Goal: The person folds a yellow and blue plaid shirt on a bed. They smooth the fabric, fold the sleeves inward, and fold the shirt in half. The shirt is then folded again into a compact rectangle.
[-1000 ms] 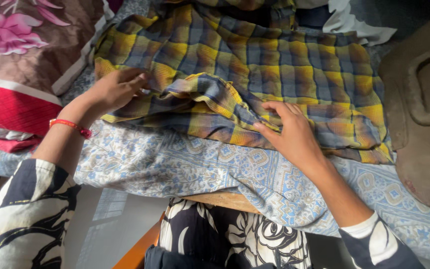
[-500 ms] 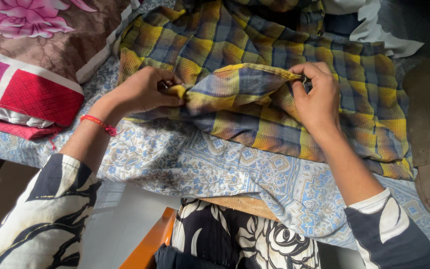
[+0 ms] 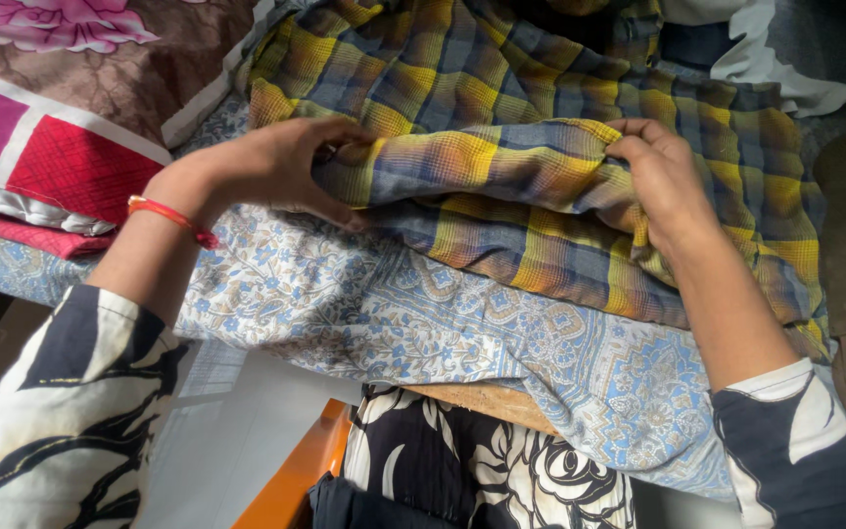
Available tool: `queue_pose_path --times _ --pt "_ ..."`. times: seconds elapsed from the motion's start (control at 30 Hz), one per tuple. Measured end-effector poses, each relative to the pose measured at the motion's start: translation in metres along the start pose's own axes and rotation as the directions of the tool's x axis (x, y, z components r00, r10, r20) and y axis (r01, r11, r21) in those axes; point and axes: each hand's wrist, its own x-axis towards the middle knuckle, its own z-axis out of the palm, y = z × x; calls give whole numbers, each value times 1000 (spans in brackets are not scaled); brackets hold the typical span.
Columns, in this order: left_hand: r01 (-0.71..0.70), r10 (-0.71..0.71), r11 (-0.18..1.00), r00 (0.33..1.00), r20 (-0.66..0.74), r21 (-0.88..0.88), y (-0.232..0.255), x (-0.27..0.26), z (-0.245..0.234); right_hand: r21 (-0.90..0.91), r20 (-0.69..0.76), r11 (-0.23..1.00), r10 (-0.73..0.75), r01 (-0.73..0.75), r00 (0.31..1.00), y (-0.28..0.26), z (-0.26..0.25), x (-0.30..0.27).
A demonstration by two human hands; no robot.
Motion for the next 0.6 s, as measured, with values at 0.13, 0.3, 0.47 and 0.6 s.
queue_pose_path --times 0.13,0.3,0.47,0.6 --pt "353 -354 934 935 -1 -52 6 -2 -3 49 33 944 325 -326 945 -17 -2 7" --pt "580 -578 813 815 40 -50 -2 10 -11 -20 43 981 194 -193 980 -3 3 25" --pt "408 -390 913 892 -228 32 -23 12 -4 -721 100 541 -536 432 838 -7 22 -7" --pt "337 -252 934 854 -456 115 -21 10 1 -653 195 674 -291 345 937 -19 52 -54"
